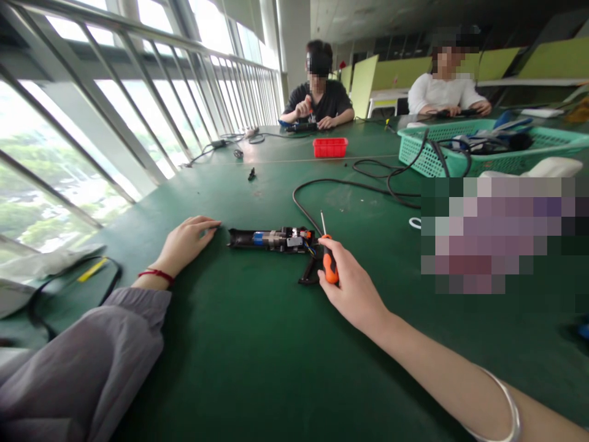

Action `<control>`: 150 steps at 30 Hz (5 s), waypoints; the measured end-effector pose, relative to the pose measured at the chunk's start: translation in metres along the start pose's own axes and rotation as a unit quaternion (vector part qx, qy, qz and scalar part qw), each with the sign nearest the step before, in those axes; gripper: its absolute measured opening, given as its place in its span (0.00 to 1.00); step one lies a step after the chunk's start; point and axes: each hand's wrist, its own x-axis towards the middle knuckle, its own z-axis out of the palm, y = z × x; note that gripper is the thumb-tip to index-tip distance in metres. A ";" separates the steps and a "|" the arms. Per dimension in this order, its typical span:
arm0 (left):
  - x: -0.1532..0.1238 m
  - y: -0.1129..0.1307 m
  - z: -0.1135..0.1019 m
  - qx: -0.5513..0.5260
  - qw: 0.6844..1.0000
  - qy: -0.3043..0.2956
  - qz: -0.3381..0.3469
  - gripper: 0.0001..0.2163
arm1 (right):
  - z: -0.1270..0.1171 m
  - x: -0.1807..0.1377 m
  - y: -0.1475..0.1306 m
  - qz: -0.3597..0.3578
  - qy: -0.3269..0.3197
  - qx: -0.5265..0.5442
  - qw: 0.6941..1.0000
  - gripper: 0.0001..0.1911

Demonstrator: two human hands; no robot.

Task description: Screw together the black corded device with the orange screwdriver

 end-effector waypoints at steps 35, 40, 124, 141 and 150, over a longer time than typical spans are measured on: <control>-0.021 0.156 0.002 -0.222 0.954 0.110 0.169 0.08 | 0.005 0.007 0.008 -0.013 -0.044 0.069 0.997 0.32; -0.017 0.153 -0.002 -0.263 0.953 0.108 0.107 0.07 | 0.000 0.007 0.006 -0.011 -0.049 0.106 0.993 0.30; -0.015 0.152 -0.005 -0.113 0.977 0.104 0.151 0.19 | 0.000 -0.003 -0.006 -0.101 -0.024 0.021 0.994 0.22; -0.013 0.144 -0.002 -0.177 0.979 0.046 0.089 0.19 | -0.045 0.055 -0.052 -0.087 0.214 0.289 0.929 0.15; -0.010 0.132 0.006 -0.105 0.984 0.036 0.142 0.25 | -0.055 0.058 -0.064 -0.209 0.164 0.077 0.961 0.07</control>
